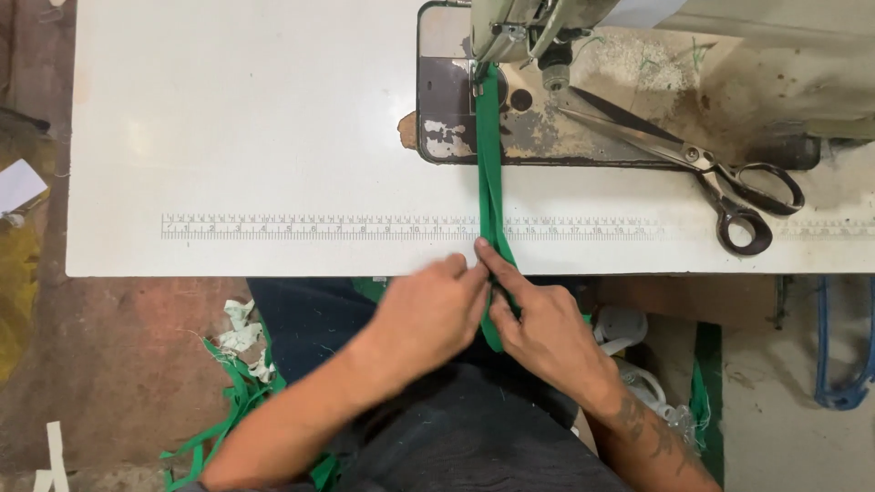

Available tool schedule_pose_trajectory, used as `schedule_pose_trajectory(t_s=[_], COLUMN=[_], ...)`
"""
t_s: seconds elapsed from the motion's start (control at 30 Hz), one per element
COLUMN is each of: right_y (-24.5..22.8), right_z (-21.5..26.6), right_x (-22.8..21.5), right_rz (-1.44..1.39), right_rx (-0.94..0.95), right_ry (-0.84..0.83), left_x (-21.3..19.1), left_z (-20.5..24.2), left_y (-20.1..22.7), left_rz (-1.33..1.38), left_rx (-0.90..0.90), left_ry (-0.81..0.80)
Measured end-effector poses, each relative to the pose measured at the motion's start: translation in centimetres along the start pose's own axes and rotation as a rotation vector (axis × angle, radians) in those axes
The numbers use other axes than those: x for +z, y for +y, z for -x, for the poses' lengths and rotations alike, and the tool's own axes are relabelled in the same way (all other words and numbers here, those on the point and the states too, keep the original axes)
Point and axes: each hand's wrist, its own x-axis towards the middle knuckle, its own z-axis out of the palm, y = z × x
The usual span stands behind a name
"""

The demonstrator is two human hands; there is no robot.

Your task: Sewing and trimming green fabric strips using an industrial sewing machine

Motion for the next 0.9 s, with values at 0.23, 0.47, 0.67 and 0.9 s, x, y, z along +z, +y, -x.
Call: schedule_pose_trajectory(t_s=[0.23,0.47,0.67,0.9], right_y=[0.2,-1.8,0.9,2.1], right_z=[0.1,3.8,-1.0,-0.6], right_x=[1.0,-3.5,-2.0,0.8], right_rz=[0.231,0.419,0.193,0.123], right_rx=[-0.014,0.102,0.083,0.122], right_ry=[-0.155,-0.527,0.015,0.020], left_x=[-1.4,-1.6,-0.8,-1.3], left_z=[-4.3,-4.8,-4.7,-3.9], left_y=[-7.5,-10.2,-10.6,-8.7], left_rz=[-0.234,-0.292,-0.252,-0.206], left_rx=[0.487,0.683,0.693,0.613], left_ry=[0.216,0.025,-0.012,-0.041])
